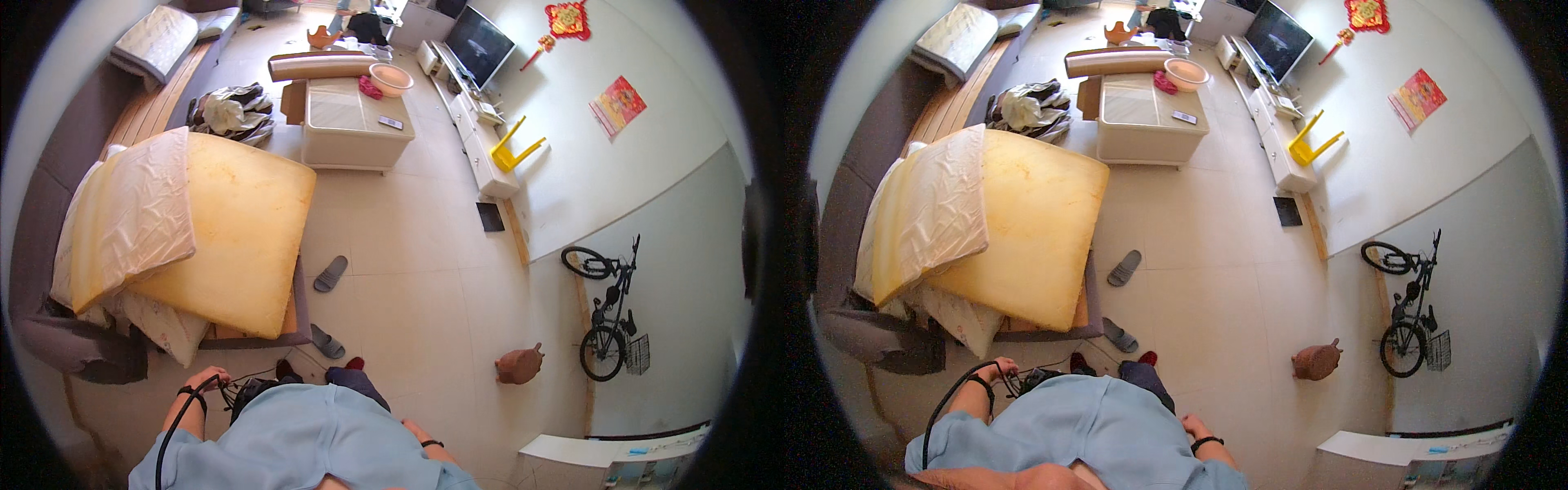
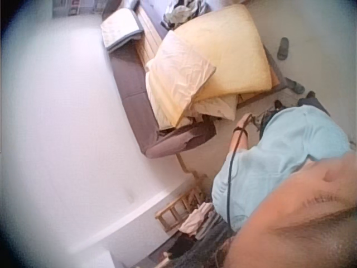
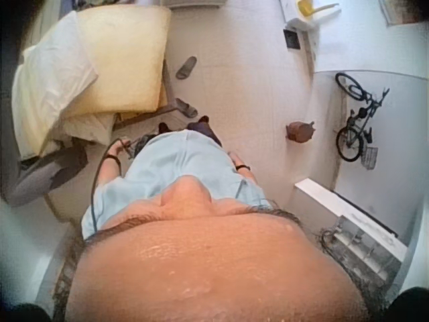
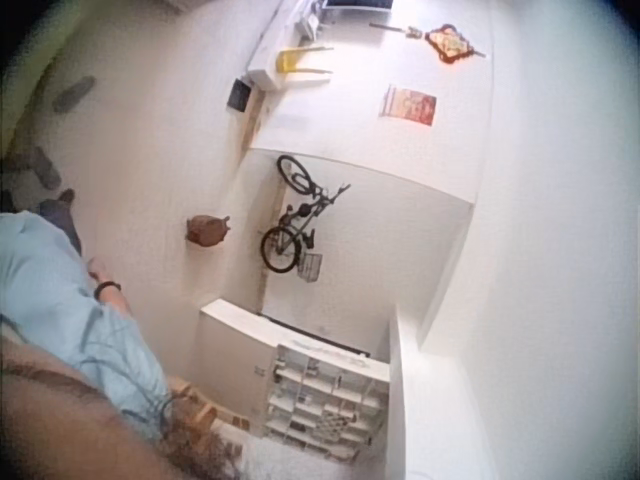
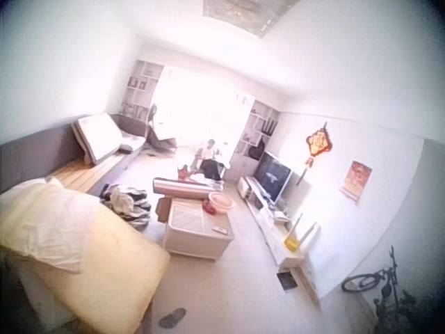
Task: The person assembles a sofa by inserting foam cushions into fabric covers and fastening them with a staple gun. They handle multiple cushions and covers, positioning and securing each piece on the sofa frame.
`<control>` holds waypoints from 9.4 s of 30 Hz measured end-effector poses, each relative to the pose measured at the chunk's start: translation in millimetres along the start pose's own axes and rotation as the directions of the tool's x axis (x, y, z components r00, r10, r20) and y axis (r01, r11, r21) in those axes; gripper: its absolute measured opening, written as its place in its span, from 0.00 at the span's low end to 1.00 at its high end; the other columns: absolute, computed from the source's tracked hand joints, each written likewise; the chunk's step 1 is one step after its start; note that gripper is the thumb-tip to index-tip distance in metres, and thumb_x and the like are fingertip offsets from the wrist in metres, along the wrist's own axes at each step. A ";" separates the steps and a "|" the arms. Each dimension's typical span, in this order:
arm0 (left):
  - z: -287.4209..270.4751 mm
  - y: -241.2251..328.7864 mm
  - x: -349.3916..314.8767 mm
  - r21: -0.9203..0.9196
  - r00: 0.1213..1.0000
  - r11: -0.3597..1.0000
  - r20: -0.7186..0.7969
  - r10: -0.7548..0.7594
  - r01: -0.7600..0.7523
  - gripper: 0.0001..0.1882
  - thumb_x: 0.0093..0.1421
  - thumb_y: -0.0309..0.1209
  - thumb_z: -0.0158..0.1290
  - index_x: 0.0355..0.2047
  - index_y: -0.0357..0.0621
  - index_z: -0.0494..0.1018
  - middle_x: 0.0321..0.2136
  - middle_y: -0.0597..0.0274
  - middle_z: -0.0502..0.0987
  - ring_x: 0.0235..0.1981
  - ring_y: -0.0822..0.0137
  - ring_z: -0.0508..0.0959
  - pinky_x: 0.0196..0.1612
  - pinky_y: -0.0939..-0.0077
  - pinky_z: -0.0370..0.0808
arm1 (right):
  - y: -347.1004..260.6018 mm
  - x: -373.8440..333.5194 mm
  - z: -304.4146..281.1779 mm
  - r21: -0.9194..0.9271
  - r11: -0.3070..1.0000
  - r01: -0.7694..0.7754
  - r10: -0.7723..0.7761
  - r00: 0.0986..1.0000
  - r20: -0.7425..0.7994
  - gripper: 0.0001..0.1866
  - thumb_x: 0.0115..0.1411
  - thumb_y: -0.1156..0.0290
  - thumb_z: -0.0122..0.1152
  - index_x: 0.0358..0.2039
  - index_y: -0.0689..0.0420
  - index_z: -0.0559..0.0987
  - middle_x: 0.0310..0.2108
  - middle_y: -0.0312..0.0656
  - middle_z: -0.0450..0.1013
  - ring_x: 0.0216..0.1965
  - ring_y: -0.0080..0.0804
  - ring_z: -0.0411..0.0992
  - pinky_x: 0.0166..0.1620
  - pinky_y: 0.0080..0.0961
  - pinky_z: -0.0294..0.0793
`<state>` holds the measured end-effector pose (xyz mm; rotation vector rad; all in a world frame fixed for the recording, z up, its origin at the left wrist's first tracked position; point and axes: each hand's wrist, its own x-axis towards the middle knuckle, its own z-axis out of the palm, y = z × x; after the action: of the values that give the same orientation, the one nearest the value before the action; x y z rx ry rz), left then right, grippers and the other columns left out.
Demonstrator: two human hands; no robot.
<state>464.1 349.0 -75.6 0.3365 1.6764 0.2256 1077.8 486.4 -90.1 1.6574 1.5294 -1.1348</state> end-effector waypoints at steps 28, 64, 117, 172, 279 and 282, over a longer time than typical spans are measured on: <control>196.5 527.8 42.0 0.076 0.840 0.839 0.128 0.528 -0.539 0.16 0.50 0.23 0.57 0.40 0.40 0.70 0.28 0.65 0.73 0.31 0.73 0.72 0.34 0.80 0.71 | -8.7 78.0 -446.7 0.868 -0.129 0.479 -0.248 0.832 -0.496 0.07 0.61 0.71 0.51 0.34 0.62 0.73 0.20 0.34 0.66 0.19 0.20 0.63 0.25 0.18 0.66; 823.0 731.9 -1.9 -0.014 0.272 -0.482 0.811 -0.518 -0.876 0.18 0.58 0.35 0.51 0.47 0.41 0.68 0.41 0.52 0.75 0.44 0.58 0.74 0.46 0.66 0.71 | 133.7 -100.0 -143.6 0.678 -0.365 0.638 0.914 0.386 0.128 0.08 0.59 0.72 0.50 0.34 0.62 0.75 0.23 0.35 0.70 0.23 0.21 0.66 0.29 0.19 0.69; 906.0 -90.5 -319.0 -0.648 -0.203 0.309 -0.236 -0.950 -0.696 0.26 0.56 0.34 0.52 0.53 0.46 0.57 0.47 0.50 0.64 0.40 0.51 0.72 0.43 0.58 0.69 | 53.5 -442.9 281.1 0.254 -0.164 0.953 0.719 -0.060 0.692 0.09 0.58 0.71 0.55 0.24 0.61 0.70 0.15 0.35 0.64 0.16 0.22 0.61 0.22 0.21 0.60; 930.9 -682.2 -592.0 -0.616 -0.308 0.084 0.267 -0.913 -0.783 0.10 0.56 0.33 0.47 0.33 0.39 0.66 0.27 0.48 0.73 0.31 0.50 0.74 0.33 0.59 0.67 | 312.4 -627.2 982.7 0.066 -0.182 0.981 0.831 0.117 0.544 0.08 0.63 0.72 0.45 0.29 0.62 0.69 0.24 0.42 0.68 0.24 0.32 0.67 0.27 0.29 0.70; 1168.1 -1757.3 -1129.6 -0.735 0.109 0.506 -0.609 -0.786 -0.452 0.16 0.60 0.35 0.40 0.44 0.39 0.68 0.39 0.45 0.75 0.40 0.47 0.75 0.40 0.58 0.72 | 493.4 -1144.6 2019.1 -0.286 0.515 0.808 0.367 0.094 0.925 0.07 0.59 0.73 0.53 0.26 0.63 0.72 0.21 0.41 0.69 0.19 0.30 0.66 0.22 0.24 0.66; 1182.0 -1809.3 -1146.9 -0.811 0.216 0.466 -0.556 -0.803 -0.353 0.14 0.59 0.35 0.41 0.38 0.39 0.71 0.37 0.44 0.75 0.38 0.46 0.76 0.38 0.56 0.73 | 559.0 -1229.6 2054.7 -0.275 0.443 0.853 0.374 0.103 0.922 0.07 0.58 0.71 0.55 0.28 0.62 0.73 0.22 0.40 0.70 0.20 0.28 0.67 0.23 0.23 0.67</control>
<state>1597.9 -1798.9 220.1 -1.2772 2.5052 1.1797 1286.8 -1961.4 13.5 -0.4117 1.0330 -0.9286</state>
